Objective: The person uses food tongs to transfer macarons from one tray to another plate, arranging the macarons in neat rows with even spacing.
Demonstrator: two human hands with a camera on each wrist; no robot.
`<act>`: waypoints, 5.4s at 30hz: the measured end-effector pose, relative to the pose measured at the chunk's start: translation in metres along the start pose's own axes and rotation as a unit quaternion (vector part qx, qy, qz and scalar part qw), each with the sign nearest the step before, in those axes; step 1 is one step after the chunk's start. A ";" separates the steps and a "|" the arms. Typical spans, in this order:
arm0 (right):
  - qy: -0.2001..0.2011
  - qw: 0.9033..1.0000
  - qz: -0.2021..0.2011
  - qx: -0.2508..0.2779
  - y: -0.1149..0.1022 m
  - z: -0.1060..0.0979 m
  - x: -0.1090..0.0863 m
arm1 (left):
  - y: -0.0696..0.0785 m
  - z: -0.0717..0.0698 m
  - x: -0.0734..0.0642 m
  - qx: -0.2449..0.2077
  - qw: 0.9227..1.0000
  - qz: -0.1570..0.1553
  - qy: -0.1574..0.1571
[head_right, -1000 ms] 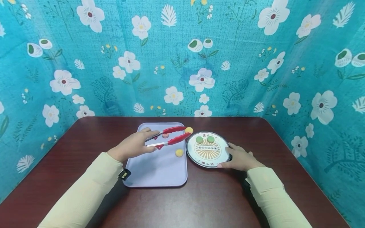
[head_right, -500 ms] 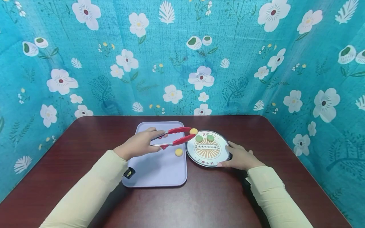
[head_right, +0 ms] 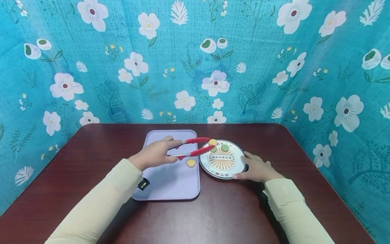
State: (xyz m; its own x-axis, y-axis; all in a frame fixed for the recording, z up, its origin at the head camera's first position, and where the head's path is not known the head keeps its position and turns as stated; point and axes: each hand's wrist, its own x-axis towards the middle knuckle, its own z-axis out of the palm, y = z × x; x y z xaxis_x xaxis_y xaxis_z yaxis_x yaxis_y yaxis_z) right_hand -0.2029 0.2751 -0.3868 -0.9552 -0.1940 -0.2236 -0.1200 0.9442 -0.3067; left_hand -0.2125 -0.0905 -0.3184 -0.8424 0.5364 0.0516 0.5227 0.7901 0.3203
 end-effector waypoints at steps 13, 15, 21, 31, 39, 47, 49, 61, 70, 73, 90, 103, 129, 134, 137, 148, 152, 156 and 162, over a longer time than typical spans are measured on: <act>0.000 1.000 0.002 0.000 0.004 0.004 0.003 | 0.009 0.005 0.008 0.001 1.000 0.000 -0.017; -0.001 1.000 0.003 0.003 0.004 0.005 0.004 | 0.010 0.007 0.008 0.000 1.000 -0.001 -0.022; 0.000 1.000 0.003 0.004 0.004 0.005 0.004 | 0.011 0.012 0.011 0.011 1.000 0.003 -0.028; 0.000 1.000 0.001 0.000 0.004 0.003 0.005 | 0.016 0.017 0.019 0.034 0.999 0.018 -0.023; -0.001 1.000 0.003 -0.002 0.004 0.003 0.004 | 0.022 0.021 0.026 0.024 0.999 0.006 -0.039; 0.001 1.000 0.002 0.001 0.003 0.003 0.003 | 0.025 0.024 0.029 0.019 0.999 0.006 -0.044; 0.001 1.000 0.003 0.002 0.002 0.002 0.002 | 0.026 0.024 0.030 0.018 0.999 0.006 -0.045; 0.000 1.000 0.000 0.000 0.001 0.001 0.002 | 0.028 0.027 0.036 0.027 0.998 -0.003 -0.056; 0.004 1.000 -0.006 0.000 0.004 0.003 0.004 | 0.031 0.030 0.039 0.032 0.998 -0.004 -0.060; 0.002 1.000 -0.004 0.002 0.004 0.003 0.005 | 0.032 0.030 0.040 0.036 0.997 -0.011 -0.063; 0.003 1.000 -0.004 -0.006 0.004 0.003 0.005 | 0.042 0.031 0.046 0.063 0.994 -0.027 -0.081; 0.003 1.000 -0.009 -0.008 0.003 0.001 0.003 | 0.047 0.035 0.052 0.085 0.993 -0.019 -0.082; 0.000 1.000 -0.005 -0.011 0.005 0.001 0.005 | 0.052 0.040 0.056 0.117 0.990 0.003 -0.072; 0.000 1.000 -0.004 -0.011 0.004 0.001 0.004 | 0.054 0.041 0.057 0.117 0.990 0.006 -0.073; 0.000 1.000 -0.003 -0.011 0.003 0.002 0.004 | 0.055 0.041 0.056 0.119 0.990 0.007 -0.074; 0.003 1.000 -0.005 -0.009 0.001 0.002 0.002 | 0.054 0.043 0.057 0.128 0.990 0.024 -0.060; 0.002 1.000 -0.004 -0.007 0.000 0.001 0.001 | 0.054 0.043 0.057 0.127 0.990 0.032 -0.058; 0.003 1.000 -0.004 -0.007 0.000 0.001 0.001 | 0.055 0.042 0.057 0.128 0.989 0.034 -0.063; 0.003 1.000 -0.004 -0.007 0.000 0.001 0.001 | 0.056 0.042 0.058 0.124 0.989 0.027 -0.073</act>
State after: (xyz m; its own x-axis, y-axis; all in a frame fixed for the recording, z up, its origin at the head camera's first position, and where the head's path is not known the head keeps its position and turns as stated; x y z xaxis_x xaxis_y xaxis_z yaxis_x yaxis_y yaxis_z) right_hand -0.2037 0.2751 -0.3876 -0.9560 -0.2003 -0.2145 -0.1321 0.9463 -0.2950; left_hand -0.2269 -0.0031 -0.3369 -0.7944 0.6021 -0.0801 0.5972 0.7983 0.0781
